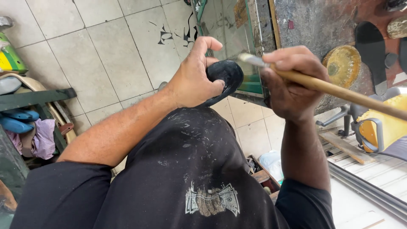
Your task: Applying glue to a shoe heel component using a brush on a workbench
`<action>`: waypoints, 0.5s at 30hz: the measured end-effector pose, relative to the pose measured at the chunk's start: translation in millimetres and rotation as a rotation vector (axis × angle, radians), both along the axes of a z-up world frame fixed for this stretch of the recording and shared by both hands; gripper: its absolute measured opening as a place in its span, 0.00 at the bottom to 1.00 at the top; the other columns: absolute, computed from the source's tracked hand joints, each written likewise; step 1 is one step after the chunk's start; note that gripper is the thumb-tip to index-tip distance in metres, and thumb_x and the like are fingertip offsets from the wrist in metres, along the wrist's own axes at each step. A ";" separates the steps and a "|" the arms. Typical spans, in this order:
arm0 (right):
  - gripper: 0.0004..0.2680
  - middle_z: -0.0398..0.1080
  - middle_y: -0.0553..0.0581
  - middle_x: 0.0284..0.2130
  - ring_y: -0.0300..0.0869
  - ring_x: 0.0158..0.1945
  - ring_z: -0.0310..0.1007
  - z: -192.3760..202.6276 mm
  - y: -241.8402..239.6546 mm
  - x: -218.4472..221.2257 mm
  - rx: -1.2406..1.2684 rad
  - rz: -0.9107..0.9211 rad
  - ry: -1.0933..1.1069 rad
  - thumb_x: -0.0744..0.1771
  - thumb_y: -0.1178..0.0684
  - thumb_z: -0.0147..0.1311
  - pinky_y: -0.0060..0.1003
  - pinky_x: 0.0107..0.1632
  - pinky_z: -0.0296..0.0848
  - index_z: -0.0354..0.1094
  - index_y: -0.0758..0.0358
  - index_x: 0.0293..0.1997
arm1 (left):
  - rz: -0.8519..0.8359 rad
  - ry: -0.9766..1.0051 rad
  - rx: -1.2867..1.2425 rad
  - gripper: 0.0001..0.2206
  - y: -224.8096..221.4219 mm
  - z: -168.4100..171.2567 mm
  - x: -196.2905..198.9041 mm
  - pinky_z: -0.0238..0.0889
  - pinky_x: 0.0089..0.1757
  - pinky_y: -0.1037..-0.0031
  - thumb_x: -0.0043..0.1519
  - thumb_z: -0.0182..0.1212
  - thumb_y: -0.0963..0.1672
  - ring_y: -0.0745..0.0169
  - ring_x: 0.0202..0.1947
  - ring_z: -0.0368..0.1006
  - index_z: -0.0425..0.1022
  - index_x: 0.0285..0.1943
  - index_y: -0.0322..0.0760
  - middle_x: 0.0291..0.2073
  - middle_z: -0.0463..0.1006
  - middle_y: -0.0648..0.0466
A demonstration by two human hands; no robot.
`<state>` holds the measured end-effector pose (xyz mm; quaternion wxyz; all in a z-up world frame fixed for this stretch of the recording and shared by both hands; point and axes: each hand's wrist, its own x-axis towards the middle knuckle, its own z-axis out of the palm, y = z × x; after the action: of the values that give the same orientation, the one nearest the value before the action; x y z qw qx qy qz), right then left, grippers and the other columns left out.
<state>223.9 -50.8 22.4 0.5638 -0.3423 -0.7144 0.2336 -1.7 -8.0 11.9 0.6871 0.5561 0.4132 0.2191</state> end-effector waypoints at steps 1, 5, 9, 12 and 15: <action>0.07 0.73 0.60 0.41 0.42 0.44 0.76 5.2 -2.4 -1.5 -0.027 0.052 0.059 0.70 0.62 0.58 0.29 0.45 0.75 0.63 0.60 0.48 | -0.023 0.031 0.038 0.26 -2.5 0.0 -0.9 0.54 0.21 0.77 0.53 0.58 0.37 0.70 0.17 0.60 0.52 0.59 0.41 0.24 0.74 0.58; 0.08 0.74 0.62 0.42 0.47 0.46 0.81 -2.7 9.1 5.5 -0.089 0.258 0.063 0.70 0.64 0.57 0.30 0.45 0.87 0.62 0.65 0.51 | -0.072 0.019 0.071 0.27 -6.4 10.1 -2.9 0.55 0.22 0.78 0.52 0.58 0.36 0.71 0.16 0.61 0.52 0.59 0.43 0.28 0.79 0.56; 0.09 0.73 0.63 0.43 0.47 0.48 0.79 13.4 5.9 -6.6 -0.125 0.216 0.072 0.69 0.65 0.59 0.34 0.49 0.83 0.61 0.62 0.50 | -0.131 0.069 0.099 0.28 -7.1 13.2 -4.2 0.58 0.23 0.76 0.53 0.58 0.36 0.69 0.18 0.64 0.50 0.61 0.41 0.30 0.80 0.56; 0.09 0.73 0.64 0.44 0.47 0.47 0.80 13.6 7.8 -3.9 -0.197 0.271 0.058 0.69 0.65 0.58 0.35 0.49 0.84 0.60 0.64 0.50 | -0.143 0.110 0.128 0.28 -9.8 11.3 -4.1 0.59 0.24 0.75 0.52 0.57 0.37 0.68 0.18 0.64 0.50 0.61 0.41 0.29 0.79 0.57; 0.08 0.72 0.65 0.44 0.49 0.46 0.80 17.9 9.6 -3.1 -0.186 0.289 0.058 0.70 0.65 0.57 0.36 0.48 0.85 0.59 0.65 0.50 | -0.150 0.149 0.142 0.28 -11.3 12.7 -4.1 0.58 0.24 0.74 0.52 0.57 0.38 0.68 0.18 0.64 0.50 0.61 0.41 0.26 0.77 0.58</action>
<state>220.8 -41.2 40.3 0.5107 -0.2799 -0.7148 0.3872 -5.9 -19.2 24.6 0.6280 0.6474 0.4035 0.1538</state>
